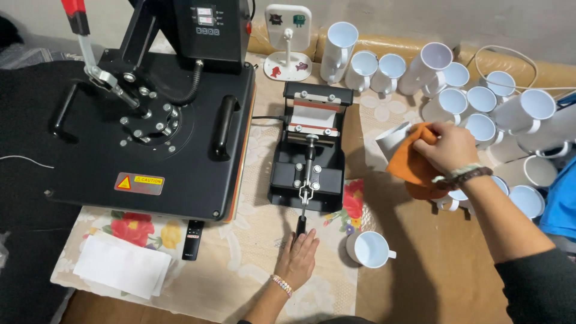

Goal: The person wipes a white ceramic mug with an orange cloth, then folds the cloth. They pick up a red marker and place it on the mug press machine. Finally, they wrap a brown paper sheet around the mug and place it into the mug press machine.

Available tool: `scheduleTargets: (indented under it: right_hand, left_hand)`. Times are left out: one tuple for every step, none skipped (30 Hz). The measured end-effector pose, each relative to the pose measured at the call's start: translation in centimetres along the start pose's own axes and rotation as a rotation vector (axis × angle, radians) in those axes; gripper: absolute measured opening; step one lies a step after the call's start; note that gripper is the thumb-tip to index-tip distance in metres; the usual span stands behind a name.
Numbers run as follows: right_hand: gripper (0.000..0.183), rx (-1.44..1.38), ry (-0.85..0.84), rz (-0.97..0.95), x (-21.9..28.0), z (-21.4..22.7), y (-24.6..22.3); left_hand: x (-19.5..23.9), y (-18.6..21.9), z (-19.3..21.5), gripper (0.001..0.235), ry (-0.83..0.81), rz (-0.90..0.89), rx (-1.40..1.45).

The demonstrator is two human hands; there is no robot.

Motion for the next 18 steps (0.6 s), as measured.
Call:
scheduleTargets:
  right_hand:
    - [0.034,-0.003,0.005,-0.005,1.8,1.1,-0.2]
    - [0.034,-0.170,-0.006,-0.056,3.7,2.0,0.2]
    - [0.037,-0.338,-0.017,-0.105,5.7,2.8,0.6]
    - [0.037,-0.342,-0.013,-0.114,6.8,2.2,2.4]
    - [0.023,-0.434,0.005,-0.036,8.0,1.7,3.7]
    - [0.018,-0.526,0.025,0.040,9.3,1.3,5.0]
    - [0.018,-0.529,0.030,0.028,11.5,1.6,4.9]
    - [0.018,-0.713,0.006,-0.031,13.8,1.3,5.3]
    - [0.026,-0.897,-0.016,-0.091,16.1,1.0,5.7]
    - [0.026,-0.900,-0.011,-0.108,18.3,0.6,6.9]
    - [0.025,-0.881,-0.003,-0.124,20.5,0.2,8.0]
    - [0.025,-0.863,0.006,-0.141,22.7,-0.2,9.2]
    - [0.025,-0.867,0.013,-0.160,24.8,-1.0,10.1]
    - [0.027,-0.808,0.002,-0.238,27.0,-2.0,11.3]
    - [0.029,-0.749,-0.010,-0.316,29.3,-3.0,12.4]
    - [0.029,-0.754,-0.005,-0.333,30.8,-4.5,13.4]
    - [0.029,-0.773,0.007,-0.413,32.6,-6.1,14.7]
    - [0.028,-0.793,0.022,-0.495,34.4,-7.7,16.0]
  left_hand:
    - [-0.1,0.0,0.3,0.051,0.002,-0.007,-0.002]
    - [-0.2,0.0,0.6,0.051,0.006,-0.002,-0.004]
    - [-0.3,-0.1,0.9,0.050,0.011,0.004,-0.006]
    - [-0.3,0.0,1.1,0.050,0.009,-0.007,-0.006]
    - [-0.4,-0.1,1.1,0.050,-0.013,0.005,-0.011]
    - [-0.5,-0.2,1.1,0.049,-0.036,0.015,-0.014]
    - [-0.6,-0.2,1.4,0.049,-0.039,0.003,-0.013]
    - [-0.6,-0.3,1.6,0.049,-0.048,0.020,-0.010]
    - [-0.6,-0.4,1.7,0.048,-0.058,0.038,-0.007]
    - [-0.6,-0.2,1.9,0.048,-0.065,0.023,-0.001]
    - [-0.6,-0.2,2.2,0.048,-0.038,0.033,0.000]
    - [-0.6,-0.3,2.6,0.047,-0.010,0.040,0.001]
    - [-0.5,0.0,2.7,0.047,-0.017,0.022,0.006]
    - [-0.6,-0.2,2.8,0.047,-0.035,0.055,-0.014]
    - [-0.6,-0.3,2.8,0.046,-0.053,0.087,-0.034]
    - [-0.5,-0.2,2.5,0.046,-0.060,0.070,-0.031]
    - [-0.3,-0.4,2.0,0.049,-0.103,0.101,-0.028]
    - [-0.3,-0.7,1.4,0.051,-0.145,0.129,-0.027]
Point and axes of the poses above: each hand's wrist, its own x-axis away from the middle knuckle, its own z-axis out of the back of the hand, y = z × x, the point moved 8 cm from there along -x, towards the middle knuckle, and after that the axes turned 10 degrees about -y, right-handed, at the moved point
